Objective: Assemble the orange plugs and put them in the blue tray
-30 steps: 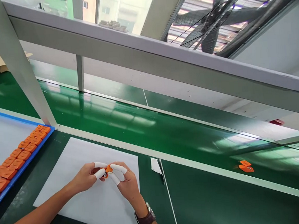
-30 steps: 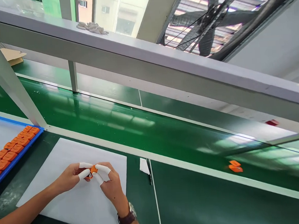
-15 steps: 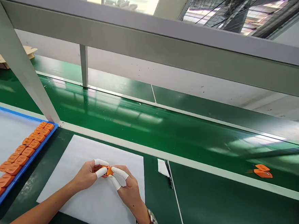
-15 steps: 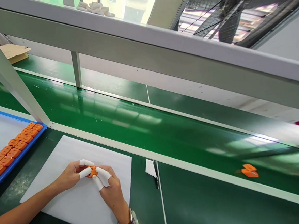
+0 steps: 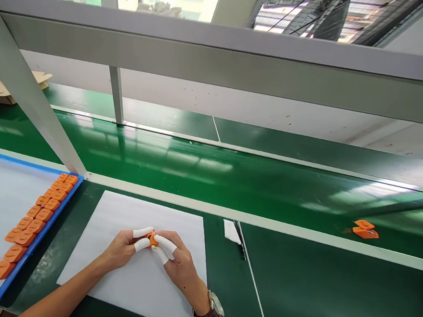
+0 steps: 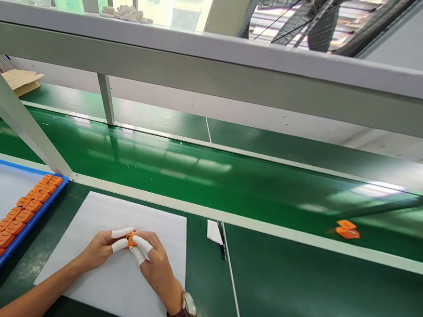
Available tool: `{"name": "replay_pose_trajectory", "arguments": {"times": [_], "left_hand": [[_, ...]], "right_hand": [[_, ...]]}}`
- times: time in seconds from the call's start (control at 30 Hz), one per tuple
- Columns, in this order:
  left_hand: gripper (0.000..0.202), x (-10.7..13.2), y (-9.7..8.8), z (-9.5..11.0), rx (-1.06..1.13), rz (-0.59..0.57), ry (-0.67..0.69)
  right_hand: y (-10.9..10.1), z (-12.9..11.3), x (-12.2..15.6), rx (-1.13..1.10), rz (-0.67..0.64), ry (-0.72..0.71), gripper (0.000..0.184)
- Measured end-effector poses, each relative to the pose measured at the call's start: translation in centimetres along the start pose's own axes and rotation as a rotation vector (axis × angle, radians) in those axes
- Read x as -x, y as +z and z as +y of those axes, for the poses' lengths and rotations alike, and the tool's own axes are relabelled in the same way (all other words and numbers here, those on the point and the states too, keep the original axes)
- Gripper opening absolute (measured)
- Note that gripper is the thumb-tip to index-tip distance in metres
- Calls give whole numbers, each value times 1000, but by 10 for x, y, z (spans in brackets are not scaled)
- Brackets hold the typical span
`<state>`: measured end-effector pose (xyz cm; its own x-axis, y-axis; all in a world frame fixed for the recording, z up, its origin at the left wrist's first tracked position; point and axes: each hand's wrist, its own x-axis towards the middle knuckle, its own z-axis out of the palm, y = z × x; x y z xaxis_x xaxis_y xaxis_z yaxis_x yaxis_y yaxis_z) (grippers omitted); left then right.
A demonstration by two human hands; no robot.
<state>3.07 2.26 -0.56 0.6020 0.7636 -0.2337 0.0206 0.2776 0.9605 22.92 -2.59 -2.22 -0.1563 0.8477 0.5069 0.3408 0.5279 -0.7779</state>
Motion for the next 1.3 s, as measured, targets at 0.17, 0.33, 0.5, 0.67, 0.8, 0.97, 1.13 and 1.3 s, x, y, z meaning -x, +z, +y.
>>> {"name": "replay_pose_trajectory", "arguments": {"times": [0.17, 0.33, 0.5, 0.67, 0.8, 0.97, 1.13, 1.3], "left_hand": [[42, 1, -2, -3, -9, -33, 11], [44, 2, -2, -3, -6, -24, -11], [44, 2, -3, -9, -86, -33, 0], [46, 3, -4, -12, -71, -52, 36], [41, 3, 0, -14, -93, 10, 36], [37, 1, 6, -10, -102, 68, 5], [36, 0, 6, -8, -104, 78, 17], [35, 2, 7, -8, -115, 68, 39]], "right_hand": [[1, -1, -2, -75, -73, 73, 45], [-5, -2, -4, -459, -96, 533, 34], [-2, -1, -7, -565, -148, 676, 43], [5, 0, -7, -521, -92, 657, 42], [3, 1, -5, -551, -104, 638, 42], [-1, 5, -2, -577, -126, 621, 54], [3, 6, -5, -608, -76, 641, 54], [2, 6, -9, -657, -69, 661, 59]]}}
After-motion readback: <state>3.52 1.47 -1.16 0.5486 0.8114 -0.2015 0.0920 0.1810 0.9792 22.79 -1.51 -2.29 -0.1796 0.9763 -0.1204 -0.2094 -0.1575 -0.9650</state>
